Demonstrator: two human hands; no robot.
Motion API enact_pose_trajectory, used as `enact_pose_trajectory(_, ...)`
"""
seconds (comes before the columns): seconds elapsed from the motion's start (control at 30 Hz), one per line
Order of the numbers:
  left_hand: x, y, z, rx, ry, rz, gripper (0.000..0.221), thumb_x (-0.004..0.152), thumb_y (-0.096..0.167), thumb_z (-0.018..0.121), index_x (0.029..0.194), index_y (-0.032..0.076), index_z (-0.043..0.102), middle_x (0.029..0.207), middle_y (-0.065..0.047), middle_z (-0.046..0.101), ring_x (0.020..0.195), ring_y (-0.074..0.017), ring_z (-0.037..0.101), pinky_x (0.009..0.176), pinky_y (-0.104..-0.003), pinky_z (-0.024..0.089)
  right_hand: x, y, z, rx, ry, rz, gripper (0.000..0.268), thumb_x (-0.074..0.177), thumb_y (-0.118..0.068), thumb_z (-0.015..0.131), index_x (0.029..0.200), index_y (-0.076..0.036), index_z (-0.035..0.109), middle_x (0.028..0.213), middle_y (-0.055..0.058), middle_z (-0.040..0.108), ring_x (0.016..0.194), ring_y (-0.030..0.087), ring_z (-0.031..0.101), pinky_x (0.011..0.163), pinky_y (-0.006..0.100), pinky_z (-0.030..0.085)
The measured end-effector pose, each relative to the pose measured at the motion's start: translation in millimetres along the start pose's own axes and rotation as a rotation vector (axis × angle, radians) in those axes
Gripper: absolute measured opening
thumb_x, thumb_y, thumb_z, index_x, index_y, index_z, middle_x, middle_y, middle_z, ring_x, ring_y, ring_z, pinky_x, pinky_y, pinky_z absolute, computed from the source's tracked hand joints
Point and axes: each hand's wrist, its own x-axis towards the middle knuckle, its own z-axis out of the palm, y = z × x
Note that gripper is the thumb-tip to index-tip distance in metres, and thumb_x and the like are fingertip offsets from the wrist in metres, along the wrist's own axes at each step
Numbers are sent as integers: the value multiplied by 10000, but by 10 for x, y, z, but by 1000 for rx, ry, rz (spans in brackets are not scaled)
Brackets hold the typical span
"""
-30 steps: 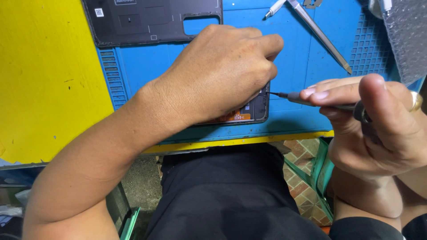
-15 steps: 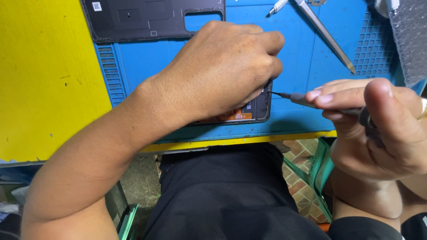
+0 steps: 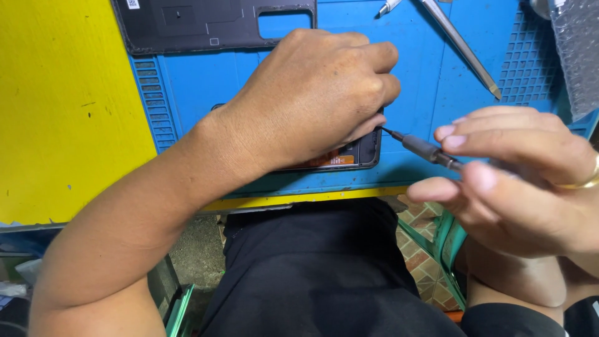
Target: The person uses a screwdriver and tweezers to remove screws and small components from the back of a smartphone placed on a blue mat. The person repeatedly switches between tools to access different areas of the device's rear panel.
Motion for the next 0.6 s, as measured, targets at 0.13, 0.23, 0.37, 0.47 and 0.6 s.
enact_pose_trajectory(0.13,-43,-95,-78,-42,-7,9,244,930,383,796,787,202,717,876,13,612,766,-263,671,452,-465,478,59,145,-57,167,-51,-92,160,1041,144,559,1145,24,573,1145,197,610,1161,416,734,1087,508,687)
enact_pose_trajectory(0.23,-102,-205,-154,3,26,12,252,1018,385,757,852,202,705,910,7,615,818,-260,667,498,-464,477,158,315,-82,316,-301,-252,785,1075,201,334,1712,-161,52,1396,300,585,1383,445,653,1220,500,614)
enact_pose_trajectory(0.37,-196,-288,-229,39,32,-24,223,1044,384,819,919,225,724,942,37,631,864,-237,659,576,-433,481,83,198,123,194,93,-254,259,967,-118,747,1130,-47,559,1108,291,630,1048,393,717,988,510,683)
enact_pose_trajectory(0.47,-246,-328,-260,90,44,-46,188,1062,389,832,980,242,749,971,59,661,890,-208,664,604,-401,482,163,198,-30,288,-29,-218,477,961,195,514,1329,-49,333,1162,292,598,1157,445,684,1081,552,663)
enact_pose_trajectory(0.6,-272,-354,-264,87,22,-92,178,1074,411,806,1011,254,749,980,43,694,902,-246,676,623,-429,487,62,407,-170,123,-146,-350,548,992,-140,936,1359,-186,531,1294,194,595,1281,404,701,1205,556,642)
